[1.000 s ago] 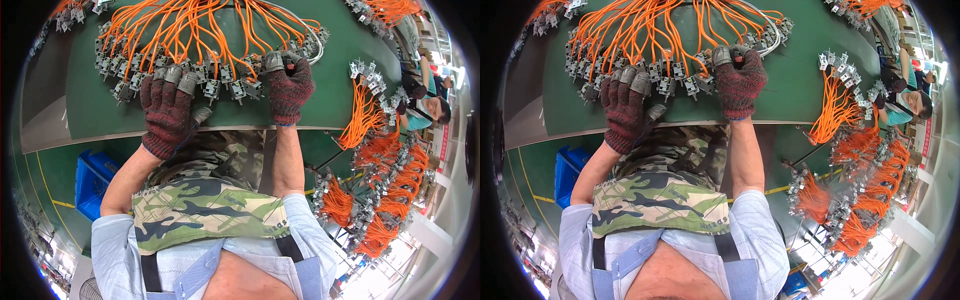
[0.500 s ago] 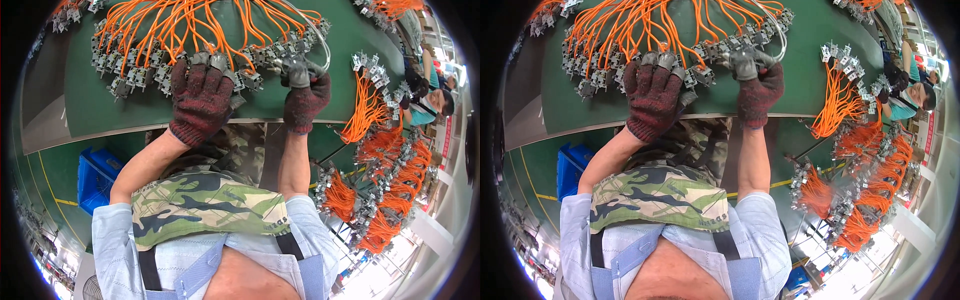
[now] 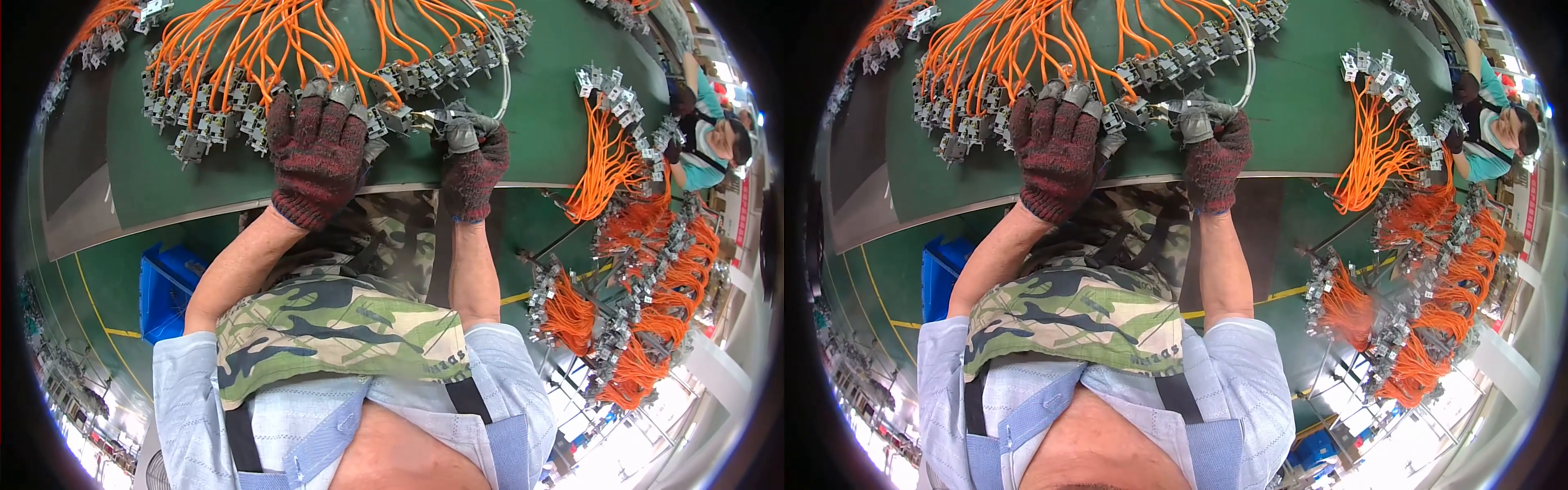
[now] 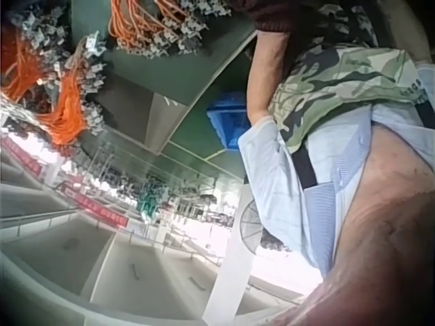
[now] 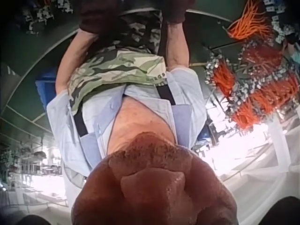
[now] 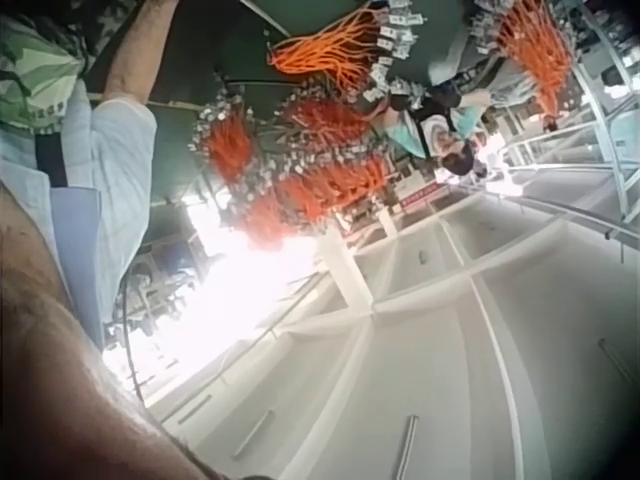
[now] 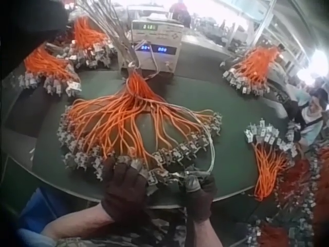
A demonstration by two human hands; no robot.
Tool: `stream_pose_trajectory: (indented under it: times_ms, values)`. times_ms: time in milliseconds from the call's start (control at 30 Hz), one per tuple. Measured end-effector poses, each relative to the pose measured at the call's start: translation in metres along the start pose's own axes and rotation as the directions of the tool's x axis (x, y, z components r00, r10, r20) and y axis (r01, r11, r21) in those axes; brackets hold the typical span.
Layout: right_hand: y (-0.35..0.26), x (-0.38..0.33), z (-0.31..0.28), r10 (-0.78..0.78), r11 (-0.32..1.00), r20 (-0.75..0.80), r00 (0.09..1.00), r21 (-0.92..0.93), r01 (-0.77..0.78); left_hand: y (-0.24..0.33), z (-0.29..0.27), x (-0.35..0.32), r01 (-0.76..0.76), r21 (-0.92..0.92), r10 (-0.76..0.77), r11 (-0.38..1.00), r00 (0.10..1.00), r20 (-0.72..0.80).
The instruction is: Assembling small electronic components with orange wires and mounting brackets at a factory workstation.
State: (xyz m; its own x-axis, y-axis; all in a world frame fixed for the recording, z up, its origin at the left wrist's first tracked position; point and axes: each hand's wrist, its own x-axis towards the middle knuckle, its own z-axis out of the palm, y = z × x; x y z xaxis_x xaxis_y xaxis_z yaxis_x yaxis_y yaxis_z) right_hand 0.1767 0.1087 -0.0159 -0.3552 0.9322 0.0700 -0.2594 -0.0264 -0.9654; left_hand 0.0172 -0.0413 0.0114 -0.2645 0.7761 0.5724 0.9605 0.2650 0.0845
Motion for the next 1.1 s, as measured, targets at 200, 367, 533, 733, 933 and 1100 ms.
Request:
stream_pose_trajectory:
  times_ms: [200,367,533,733,933,1100]
  values:
    - [-0.01,-0.002,0.007,-0.081,0.997,0.019,0.997,-0.012,0.082,-0.003,0.002,-0.001,0.01,-0.002,-0.01,1.0,1.0,-0.005]
    - [-0.036,-0.007,0.033,-0.154,0.919,0.094,0.984,-0.351,0.177,-0.001,0.0,-0.007,0.001,-0.026,-0.001,1.0,1.0,-0.014]
    - [-0.034,-0.011,0.048,-0.171,0.86,0.119,0.978,-0.467,0.207,-0.003,0.002,-0.005,-0.012,-0.024,0.011,1.0,0.999,-0.036]
    - [-0.04,-0.019,0.06,-0.215,0.718,0.157,0.964,-0.644,0.265,-0.006,0.004,-0.007,-0.015,-0.041,0.012,0.999,0.998,-0.063]
    - [-0.031,-0.019,0.056,-0.229,0.865,-0.006,0.973,-0.459,0.201,-0.005,0.004,-0.006,-0.005,-0.078,-0.001,0.997,0.997,-0.078]
    - [-0.033,-0.017,0.059,-0.266,0.694,0.099,0.959,-0.671,0.261,-0.004,0.006,-0.008,0.003,-0.067,-0.01,0.998,0.994,-0.105]
